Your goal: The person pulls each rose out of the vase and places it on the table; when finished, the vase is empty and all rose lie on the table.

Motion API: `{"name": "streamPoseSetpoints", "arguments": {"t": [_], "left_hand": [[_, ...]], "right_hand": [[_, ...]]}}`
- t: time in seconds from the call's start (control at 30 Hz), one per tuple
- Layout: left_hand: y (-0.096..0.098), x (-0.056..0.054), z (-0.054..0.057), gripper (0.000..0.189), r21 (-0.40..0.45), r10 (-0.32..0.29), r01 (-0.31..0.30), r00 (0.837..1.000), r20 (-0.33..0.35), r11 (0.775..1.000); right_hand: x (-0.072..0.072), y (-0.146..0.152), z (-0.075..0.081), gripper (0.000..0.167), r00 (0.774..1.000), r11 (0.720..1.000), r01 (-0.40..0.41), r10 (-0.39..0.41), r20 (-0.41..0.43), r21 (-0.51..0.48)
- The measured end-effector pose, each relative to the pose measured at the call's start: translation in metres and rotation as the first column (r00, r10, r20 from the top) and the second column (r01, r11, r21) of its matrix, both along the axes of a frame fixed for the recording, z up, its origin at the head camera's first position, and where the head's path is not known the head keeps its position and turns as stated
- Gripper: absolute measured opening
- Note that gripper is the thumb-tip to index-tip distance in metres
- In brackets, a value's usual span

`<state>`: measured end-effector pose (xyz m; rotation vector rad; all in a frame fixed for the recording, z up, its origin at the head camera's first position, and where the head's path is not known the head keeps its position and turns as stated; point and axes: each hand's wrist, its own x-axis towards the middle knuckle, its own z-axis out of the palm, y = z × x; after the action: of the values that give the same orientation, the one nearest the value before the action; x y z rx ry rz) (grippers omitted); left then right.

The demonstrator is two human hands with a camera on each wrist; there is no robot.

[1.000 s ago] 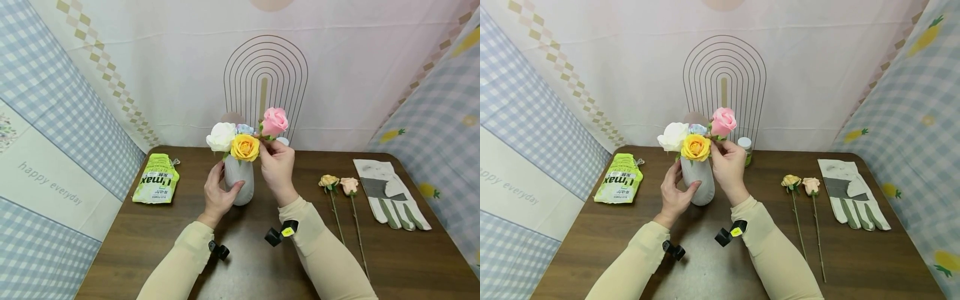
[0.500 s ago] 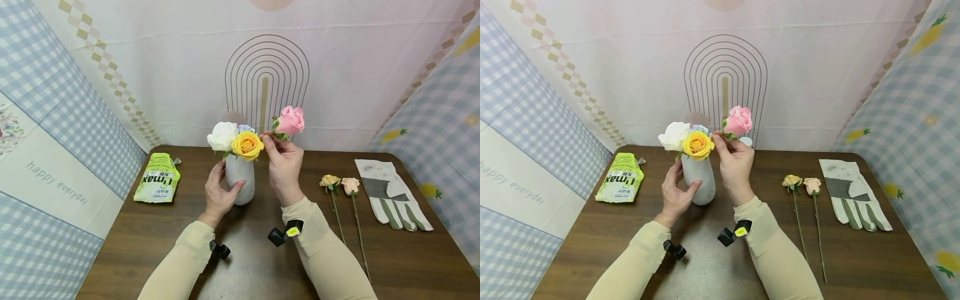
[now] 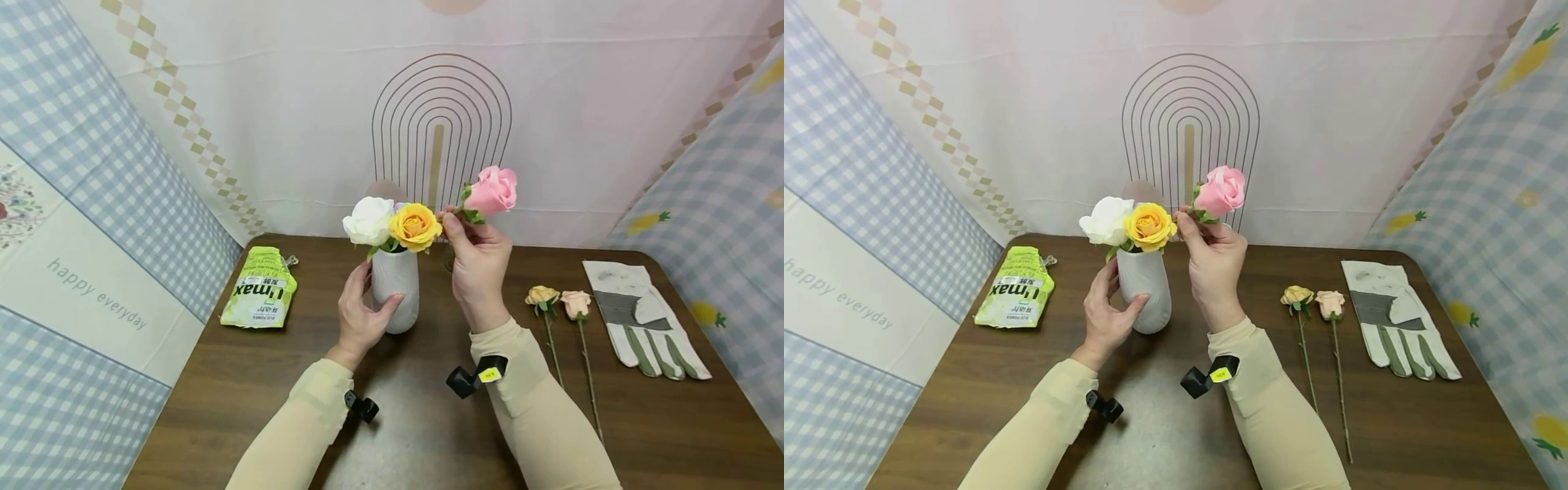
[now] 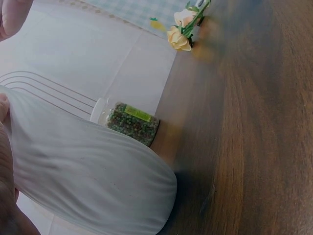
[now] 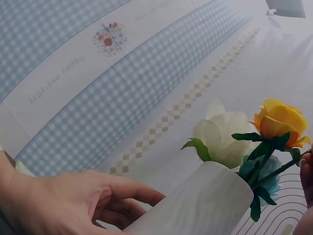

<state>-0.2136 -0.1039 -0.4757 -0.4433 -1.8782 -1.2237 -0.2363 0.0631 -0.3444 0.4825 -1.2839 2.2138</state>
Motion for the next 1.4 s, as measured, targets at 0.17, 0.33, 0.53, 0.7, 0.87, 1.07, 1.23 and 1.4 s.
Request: {"name": "streamPoseSetpoints", "arguments": {"t": [0.17,0.33,0.53,0.7,0.87,1.07,1.23,1.4], "left_hand": [[0.000,-0.001,0.000,0.075,-0.001,-0.003,0.003,1.000,-0.010,1.000],[0.002,0.000,0.002,0.082,-0.004,0.009,-0.009,0.999,-0.041,1.000],[0.008,0.013,0.024,0.078,0.002,0.007,-0.007,0.998,-0.056,1.000],[0.011,0.021,0.037,0.072,-0.003,0.001,-0.001,0.998,-0.063,1.000],[0.011,0.020,0.038,0.074,-0.005,0.010,-0.011,0.997,-0.071,1.000],[0.010,0.020,0.038,0.075,-0.004,0.012,-0.012,0.998,-0.065,1.000],[0.010,0.021,0.037,0.076,-0.006,0.016,-0.016,0.999,-0.052,1.000],[0.010,0.022,0.035,0.074,-0.010,0.016,-0.017,0.999,-0.039,1.000]], "right_hand": [[-0.003,0.000,0.004,0.012,0.999,0.998,-0.043,0.044,0.019,-0.039],[-0.005,0.000,0.001,0.010,0.996,0.989,-0.069,0.075,0.040,-0.131],[-0.005,0.001,0.001,0.013,0.996,0.980,-0.068,0.078,0.042,-0.189],[-0.003,0.003,0.002,0.009,0.998,0.989,-0.058,0.060,0.007,-0.139],[-0.002,0.002,0.006,0.015,0.998,0.999,-0.042,0.041,-0.048,-0.021],[-0.007,-0.003,0.009,0.021,0.999,0.999,-0.001,0.003,-0.049,0.034],[-0.008,-0.004,0.008,0.010,1.000,0.999,0.003,-0.002,0.024,-0.050],[-0.008,0.002,0.010,0.005,0.999,0.989,-0.002,0.007,0.036,-0.146]]}}
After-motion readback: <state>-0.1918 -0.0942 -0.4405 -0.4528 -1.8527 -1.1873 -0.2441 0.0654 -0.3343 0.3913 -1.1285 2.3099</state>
